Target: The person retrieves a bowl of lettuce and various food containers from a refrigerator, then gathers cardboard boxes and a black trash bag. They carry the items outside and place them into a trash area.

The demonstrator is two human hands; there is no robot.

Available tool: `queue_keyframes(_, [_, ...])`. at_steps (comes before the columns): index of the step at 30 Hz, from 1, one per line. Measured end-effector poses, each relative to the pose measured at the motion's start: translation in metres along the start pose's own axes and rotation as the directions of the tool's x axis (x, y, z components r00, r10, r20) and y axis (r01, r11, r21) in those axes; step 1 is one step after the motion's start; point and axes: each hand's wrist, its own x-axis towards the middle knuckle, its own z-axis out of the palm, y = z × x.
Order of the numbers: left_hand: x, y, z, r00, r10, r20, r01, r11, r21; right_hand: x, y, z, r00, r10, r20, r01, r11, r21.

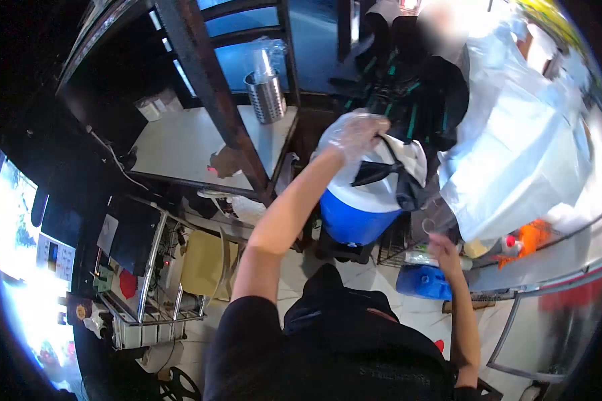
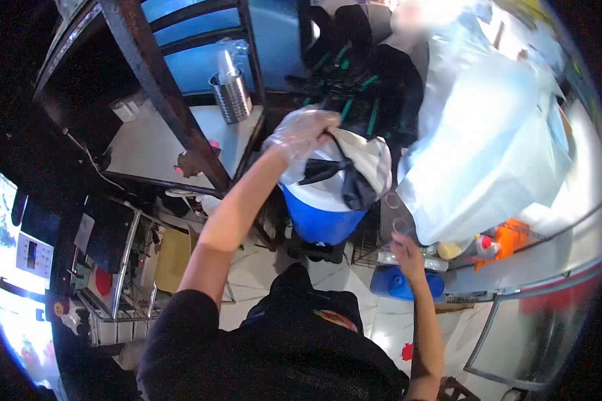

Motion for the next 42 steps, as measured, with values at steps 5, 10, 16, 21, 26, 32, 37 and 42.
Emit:
queue_keyframes(5, [0.06, -0.047, 0.041, 0.948, 0.23, -0.218, -0.252, 0.965, -0.076, -0.052, 0.081, -0.013, 0.939, 0.315, -0.138, -0.325, 0.944, -0.051])
queue_keyframes(10, [0.104, -0.057, 0.065, 0.921, -0.275, 0.276, 0.339, 0.218, -0.915, -0.11, 0.109, 0.011, 0.815, 0.511, -0.274, -0.56, 0.816, -0.143])
queue_keyframes(16, [0.142, -0.087, 0.093, 1.0, 0.024, 0.016, -0.019, 0.974, -0.225, -0.181, 0.19, 0.031, 0.895, 0.379, -0.236, -0.441, 0.669, -0.598])
queue_keyframes(21, [0.17, -0.126, 0.111, 0.96, 0.016, 0.28, 0.252, 0.393, -0.884, -0.255, 0.272, 0.057, 0.661, 0.688, -0.298, -0.729, 0.496, -0.472])
queue_keyframes(26, [0.231, -0.168, 0.152, 0.931, -0.23, 0.283, 0.333, 0.22, -0.917, -0.316, 0.254, 0.098, 0.406, 0.796, -0.449, -0.909, 0.302, -0.286])
queue_keyframes(32, [0.299, -0.201, 0.173, 0.912, -0.237, 0.334, 0.381, 0.193, -0.904, -0.368, 0.226, 0.164, 0.186, 0.866, -0.464, -0.961, 0.259, 0.098])
queue_keyframes(37, [0.358, -0.209, 0.181, 0.84, -0.211, 0.5, 0.523, 0.071, -0.849, -0.394, 0.238, 0.22, 0.114, 0.93, -0.349, -0.921, 0.23, 0.314])
queue_keyframes(42, [0.374, -0.206, 0.186, 0.901, -0.133, 0.414, 0.434, 0.233, -0.87, -0.42, 0.249, 0.268, 0.062, 0.973, -0.225, -0.932, 0.137, 0.335])
